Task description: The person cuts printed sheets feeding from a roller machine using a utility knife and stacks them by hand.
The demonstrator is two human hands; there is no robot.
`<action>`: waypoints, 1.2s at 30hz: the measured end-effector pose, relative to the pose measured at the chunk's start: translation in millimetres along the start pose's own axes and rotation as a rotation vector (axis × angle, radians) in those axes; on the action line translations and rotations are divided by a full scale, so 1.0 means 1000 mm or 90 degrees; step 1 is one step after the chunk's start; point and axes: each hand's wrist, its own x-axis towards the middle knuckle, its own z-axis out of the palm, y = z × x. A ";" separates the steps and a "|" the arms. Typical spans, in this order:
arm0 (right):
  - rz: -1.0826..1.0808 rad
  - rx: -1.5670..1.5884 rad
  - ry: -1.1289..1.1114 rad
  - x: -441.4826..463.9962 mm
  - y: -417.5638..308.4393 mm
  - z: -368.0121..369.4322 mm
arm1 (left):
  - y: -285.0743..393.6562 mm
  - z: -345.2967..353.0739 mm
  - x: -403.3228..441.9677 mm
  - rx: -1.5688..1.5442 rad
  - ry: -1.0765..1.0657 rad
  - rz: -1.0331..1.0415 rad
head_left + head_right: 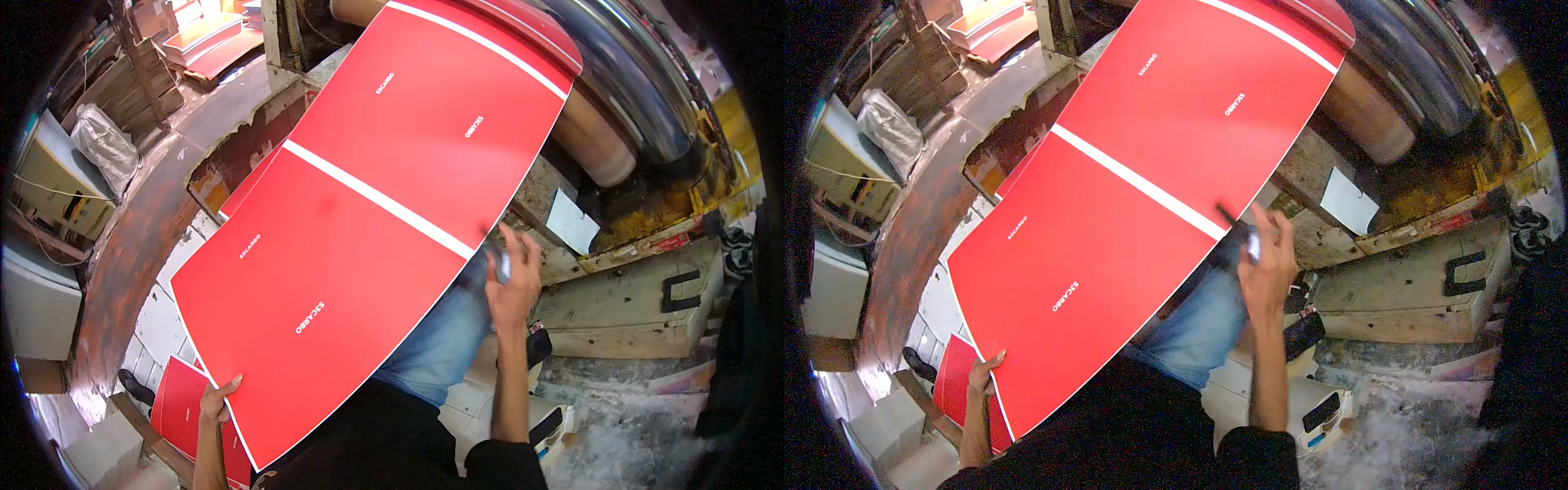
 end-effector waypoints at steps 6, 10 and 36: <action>-0.262 0.029 -0.304 0.022 0.037 0.031 | -0.014 -0.032 0.012 0.070 0.041 0.026; -0.159 0.164 -0.263 0.049 0.027 0.041 | -0.038 -0.084 0.027 0.050 0.028 -0.004; -0.009 0.327 -0.337 0.004 -0.062 -0.024 | -0.072 0.087 0.375 0.070 0.138 0.339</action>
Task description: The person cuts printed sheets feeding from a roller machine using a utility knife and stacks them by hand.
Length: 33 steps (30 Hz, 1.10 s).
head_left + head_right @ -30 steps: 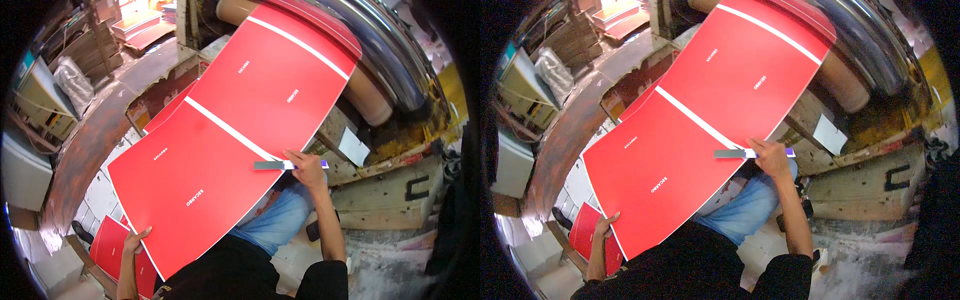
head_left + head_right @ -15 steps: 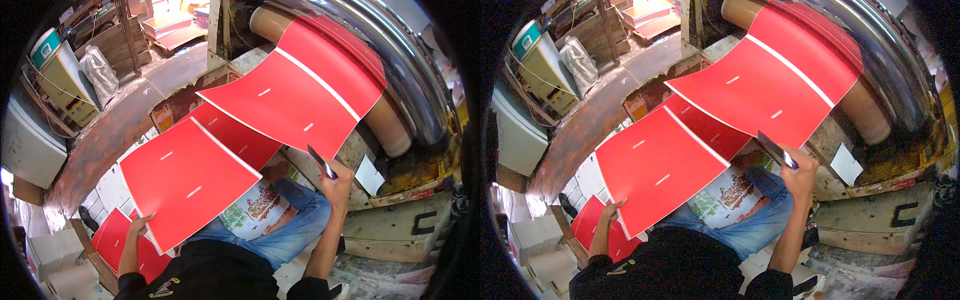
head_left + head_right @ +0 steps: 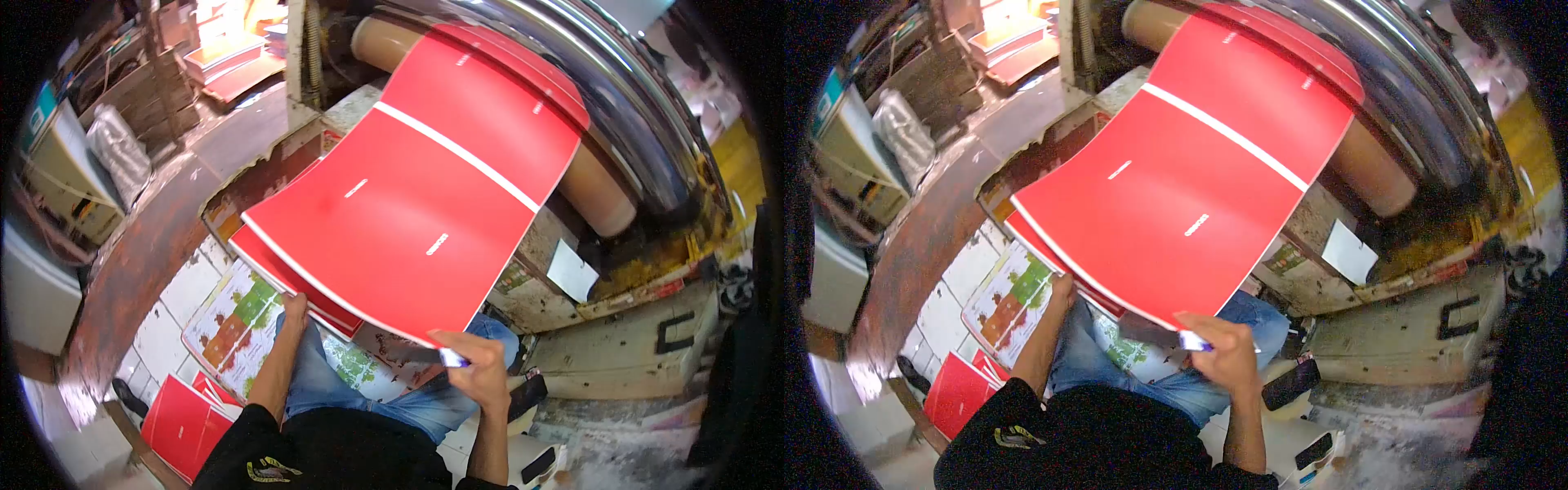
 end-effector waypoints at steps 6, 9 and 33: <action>0.001 0.062 -0.098 -0.027 -0.020 0.019 | 0.203 0.038 -0.147 -0.639 -0.303 -0.141; 0.007 0.066 -0.230 -0.025 -0.024 0.021 | 0.214 0.029 -0.165 -0.599 -0.336 -0.232; 0.033 -0.339 0.310 0.041 0.133 -0.059 | 0.206 -0.091 -0.203 -0.123 -0.176 -0.303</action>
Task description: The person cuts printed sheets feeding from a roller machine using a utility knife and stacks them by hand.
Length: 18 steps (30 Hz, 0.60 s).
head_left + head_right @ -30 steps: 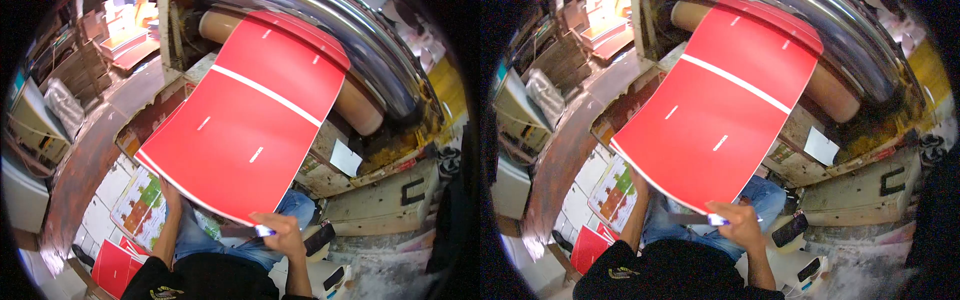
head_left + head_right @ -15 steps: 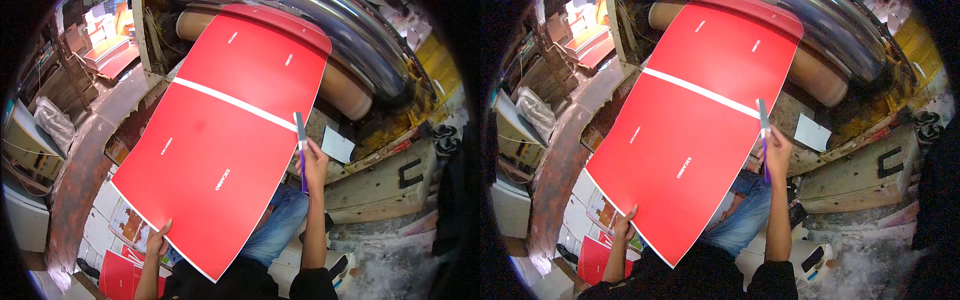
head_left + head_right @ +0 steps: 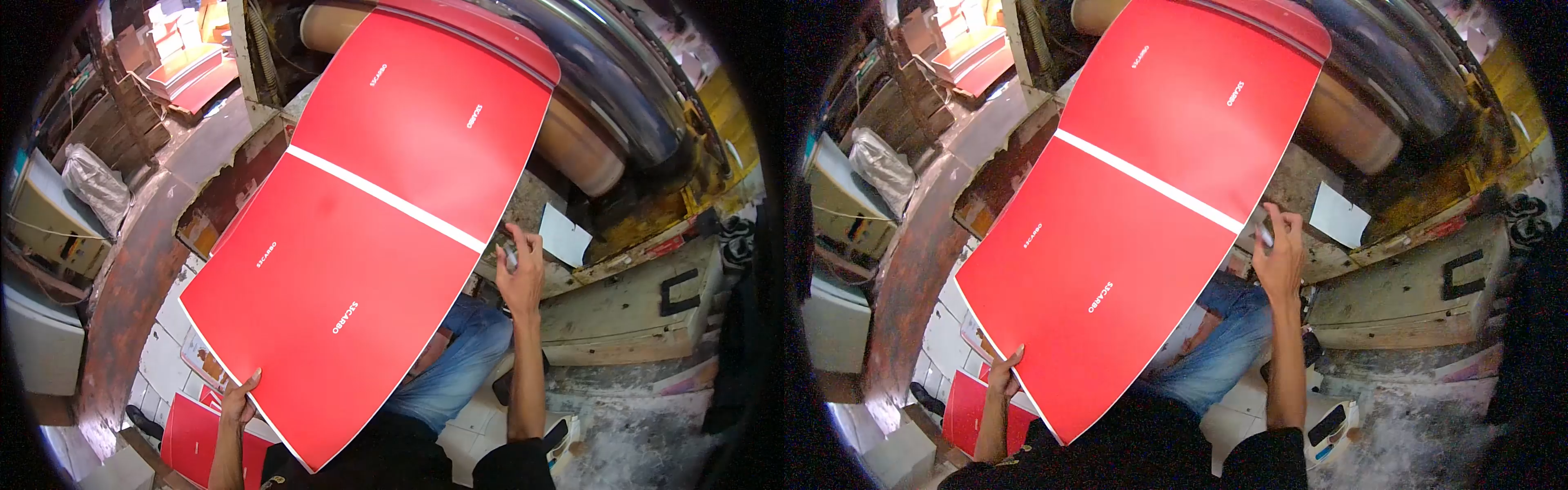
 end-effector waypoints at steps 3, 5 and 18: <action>-0.010 0.023 -0.107 0.001 -0.005 -0.004 | -0.001 -0.013 -0.007 0.004 0.029 0.016; -0.103 0.028 -0.240 0.001 -0.006 -0.008 | 0.004 -0.019 -0.009 0.074 -0.019 0.038; -0.044 0.228 -0.320 0.017 -0.037 -0.011 | -0.034 -0.132 -0.016 0.049 0.018 -0.034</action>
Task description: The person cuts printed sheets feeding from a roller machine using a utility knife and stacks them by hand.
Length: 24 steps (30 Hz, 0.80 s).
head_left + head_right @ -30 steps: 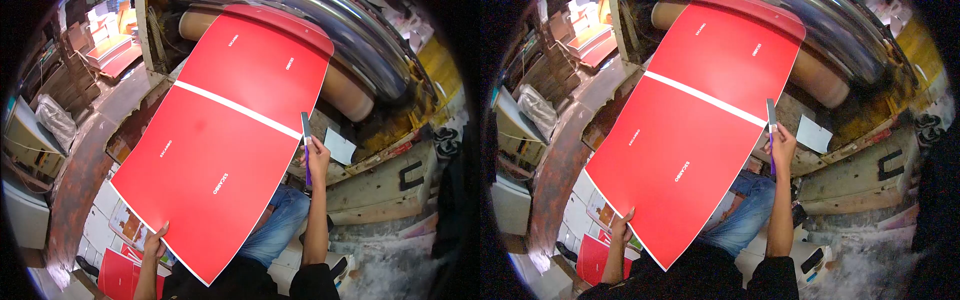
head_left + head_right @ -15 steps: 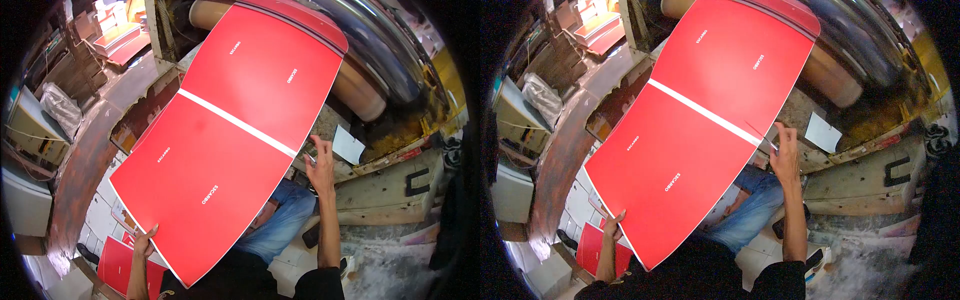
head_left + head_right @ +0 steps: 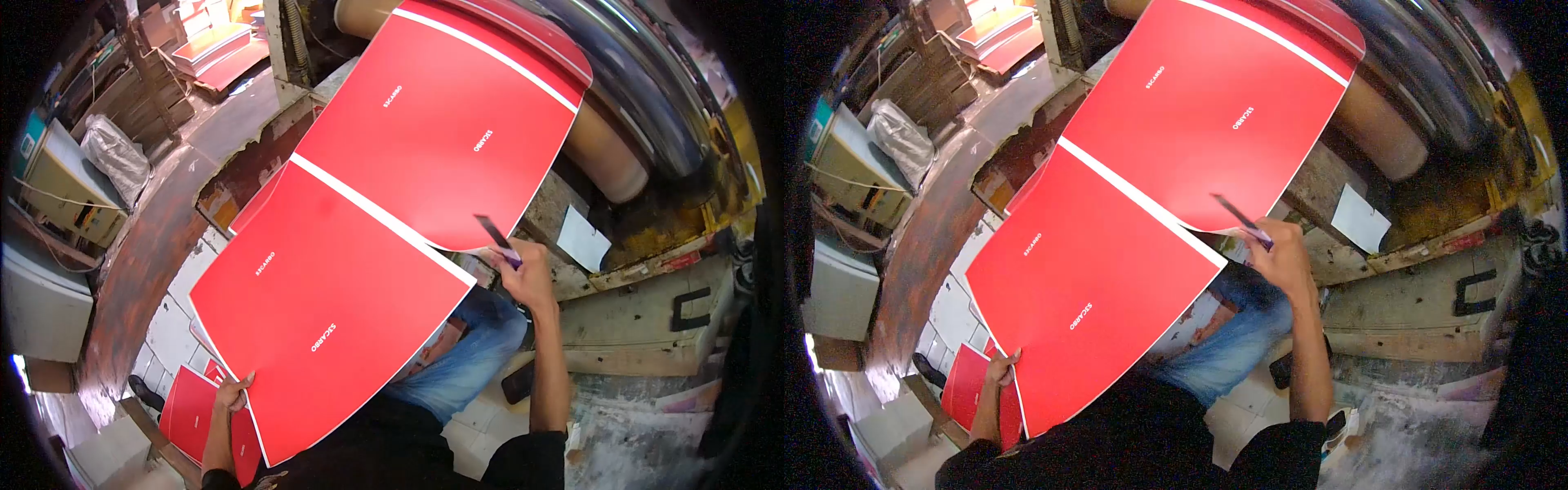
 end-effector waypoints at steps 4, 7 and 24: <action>-0.118 0.034 0.154 -0.001 -0.010 0.001 | 0.016 -0.049 0.003 0.060 0.037 -0.107; -0.057 0.044 0.185 -0.001 -0.024 -0.015 | 0.041 -0.072 -0.019 0.070 0.043 -0.065; -0.035 0.107 0.155 -0.035 -0.071 0.019 | -0.011 0.105 0.266 -0.160 0.099 0.094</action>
